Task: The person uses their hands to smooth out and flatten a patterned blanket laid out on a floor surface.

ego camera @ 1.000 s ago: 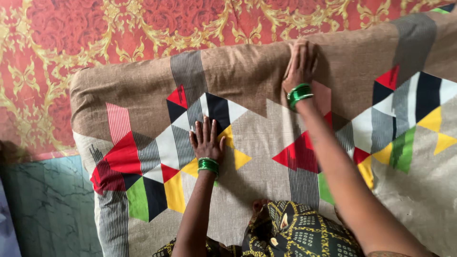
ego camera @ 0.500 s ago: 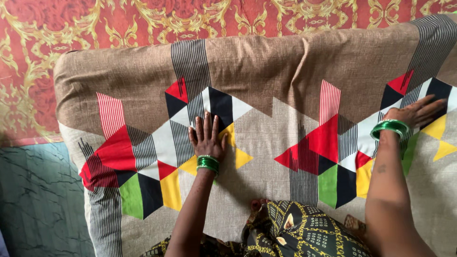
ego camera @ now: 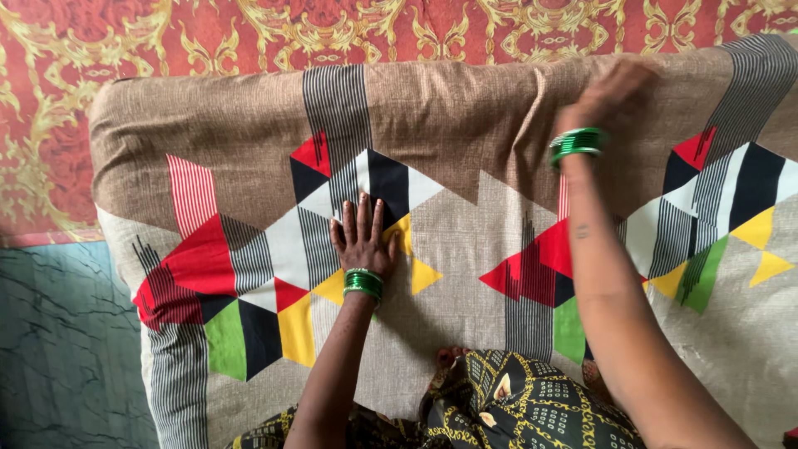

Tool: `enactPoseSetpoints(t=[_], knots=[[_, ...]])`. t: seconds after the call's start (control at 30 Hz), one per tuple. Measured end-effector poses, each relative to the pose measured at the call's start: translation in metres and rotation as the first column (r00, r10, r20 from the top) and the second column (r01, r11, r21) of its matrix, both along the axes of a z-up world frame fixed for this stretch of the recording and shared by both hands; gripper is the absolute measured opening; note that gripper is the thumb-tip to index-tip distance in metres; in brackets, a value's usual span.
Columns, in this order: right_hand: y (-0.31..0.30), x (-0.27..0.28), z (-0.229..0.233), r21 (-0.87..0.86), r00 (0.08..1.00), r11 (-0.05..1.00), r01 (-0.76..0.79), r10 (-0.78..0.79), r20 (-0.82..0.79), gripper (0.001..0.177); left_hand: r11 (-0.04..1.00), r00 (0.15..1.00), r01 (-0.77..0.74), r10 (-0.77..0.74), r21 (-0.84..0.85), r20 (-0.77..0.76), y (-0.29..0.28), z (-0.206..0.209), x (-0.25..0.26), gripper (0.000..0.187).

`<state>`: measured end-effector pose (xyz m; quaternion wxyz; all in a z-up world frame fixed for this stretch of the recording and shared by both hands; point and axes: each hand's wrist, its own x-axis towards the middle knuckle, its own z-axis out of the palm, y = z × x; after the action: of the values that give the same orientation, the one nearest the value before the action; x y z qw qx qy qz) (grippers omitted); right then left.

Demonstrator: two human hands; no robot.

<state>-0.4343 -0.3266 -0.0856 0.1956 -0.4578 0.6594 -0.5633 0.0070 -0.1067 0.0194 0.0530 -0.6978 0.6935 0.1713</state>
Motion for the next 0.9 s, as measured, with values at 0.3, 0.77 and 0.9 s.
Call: enactPoseSetpoints(t=[0.3,0.77,0.9], knots=[[0.063,0.283,0.092,0.255,-0.411,0.934,-0.249,0.137,-0.901,0.070,0.999,1.000,0.001,-0.001,0.039,0.005,0.000,-0.001,0.001,0.079],[-0.013,0.151,0.084,0.392,0.265,0.773,-0.499,0.567,-0.780,0.073,0.999,1.000,-0.001,0.000,-0.051,-0.015,-0.001,0.010,0.003,0.077],[-0.021,0.042,0.090,0.594,0.362,0.784,-0.180,0.615,-0.701,0.032,0.999,1.000,0.018,-0.017,-0.047,0.012,0.003,0.009,0.002,0.078]])
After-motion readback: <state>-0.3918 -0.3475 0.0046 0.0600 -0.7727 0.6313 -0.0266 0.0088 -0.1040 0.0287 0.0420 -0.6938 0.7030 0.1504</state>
